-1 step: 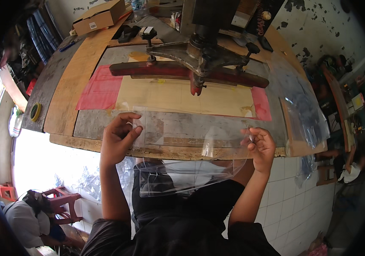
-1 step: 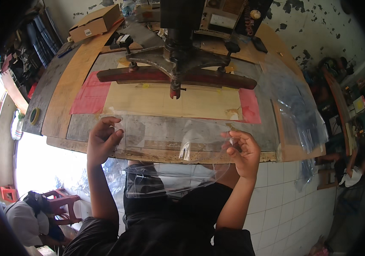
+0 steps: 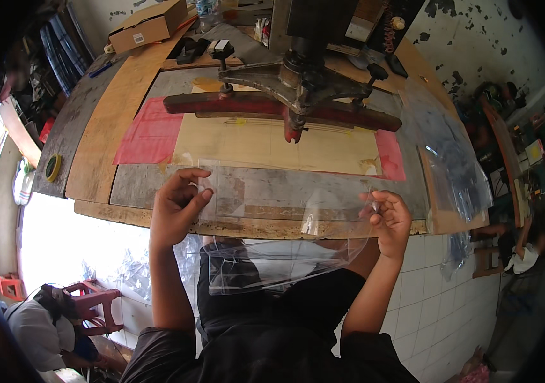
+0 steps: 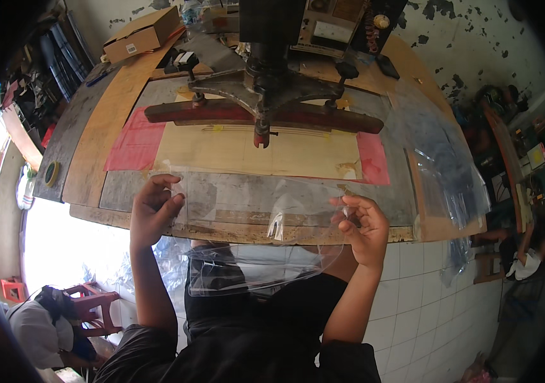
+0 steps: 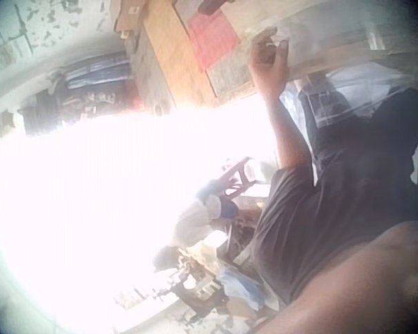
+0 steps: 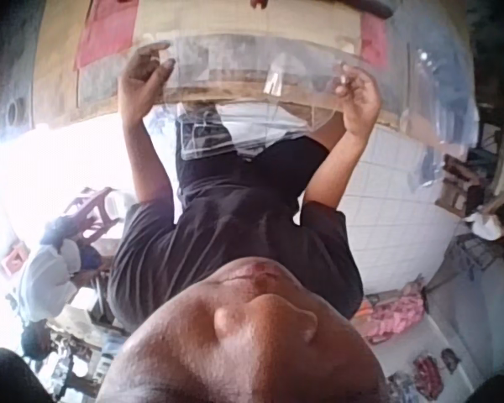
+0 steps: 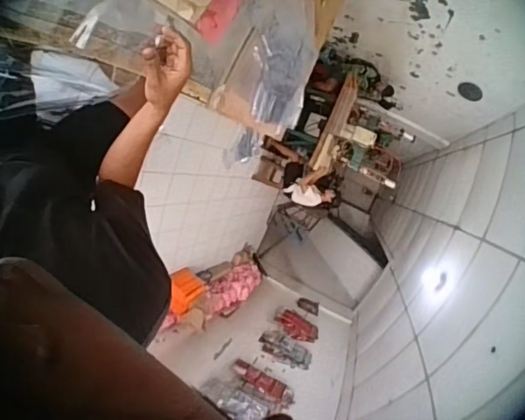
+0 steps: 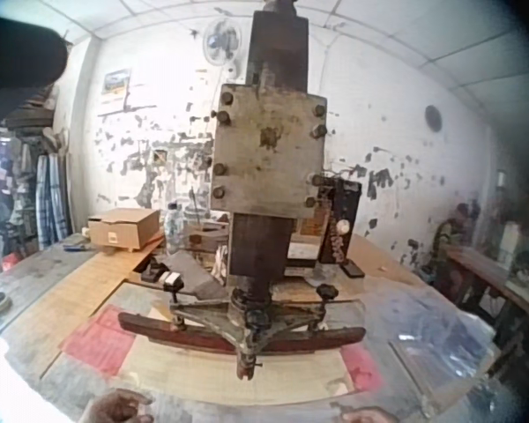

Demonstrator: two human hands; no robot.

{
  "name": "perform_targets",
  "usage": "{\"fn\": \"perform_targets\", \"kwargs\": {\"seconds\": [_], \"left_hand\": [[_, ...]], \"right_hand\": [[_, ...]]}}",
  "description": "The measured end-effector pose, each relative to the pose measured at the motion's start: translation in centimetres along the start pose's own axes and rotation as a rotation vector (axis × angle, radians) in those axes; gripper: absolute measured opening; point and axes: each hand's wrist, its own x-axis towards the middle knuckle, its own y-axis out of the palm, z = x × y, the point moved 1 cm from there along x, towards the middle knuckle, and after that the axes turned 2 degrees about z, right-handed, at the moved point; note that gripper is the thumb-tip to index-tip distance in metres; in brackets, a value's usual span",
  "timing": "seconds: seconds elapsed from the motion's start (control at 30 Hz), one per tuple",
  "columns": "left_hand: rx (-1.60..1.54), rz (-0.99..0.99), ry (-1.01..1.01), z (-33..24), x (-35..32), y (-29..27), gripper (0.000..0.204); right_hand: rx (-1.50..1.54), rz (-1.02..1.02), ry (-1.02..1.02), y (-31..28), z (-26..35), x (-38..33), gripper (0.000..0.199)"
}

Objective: The person aligns a transparent plastic film on a work table, smoothing it by hand and positioning it under a printing machine arm.

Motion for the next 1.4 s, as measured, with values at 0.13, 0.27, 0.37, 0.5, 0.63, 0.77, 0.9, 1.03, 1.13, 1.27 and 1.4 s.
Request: {"fn": "perform_targets", "kwargs": {"seconds": [0.13,0.27,0.37,0.5,0.63,0.77,0.9,1.03,1.13,1.27,1.4], "left_hand": [[0.015,0.055,-0.02,0.2,0.0,-0.5,0.04],[-0.062,0.046,0.056,-0.4,0.0,0.2,0.053],[-0.064,0.062,0.051,-0.4,0.1,0.0,0.062],[-0.004,0.084,0.039,-0.5,0.1,-0.1,0.071],[0.011,0.084,0.043,-0.3,0.1,-0.3,0.073],[0.003,0.084,0.043,-0.4,0.0,-0.3,0.074],[-0.024,0.038,0.067,-1.0,0.0,0.6,0.071],[-0.004,0.069,0.052,-1.3,0.1,0.2,0.075],[-0.003,0.069,0.049,-1.4,0.0,0.3,0.074],[-0.013,0.055,0.031,-1.4,-0.1,0.2,0.07],[0.005,0.051,0.035,-1.3,-0.1,0.2,0.071]], "right_hand": [[-0.016,0.002,0.005,0.1,0.2,0.1,0.059],[-0.051,-0.014,-0.012,0.3,0.2,0.1,0.065],[-0.084,-0.015,-0.013,0.1,0.3,0.1,0.071],[-0.095,-0.008,0.017,0.1,0.4,0.1,0.075],[-0.091,0.017,0.049,-0.1,0.6,0.0,0.076],[-0.092,0.014,0.04,0.2,0.8,0.2,0.075],[-0.079,0.017,0.038,-0.2,0.5,0.0,0.075],[-0.075,0.01,0.044,-0.2,0.9,0.0,0.076],[-0.063,-0.001,0.043,-0.4,0.5,-0.1,0.077],[-0.058,-0.005,0.019,-0.2,0.4,-0.1,0.075],[-0.05,-0.015,0.002,-0.5,0.1,-0.2,0.071]]}}
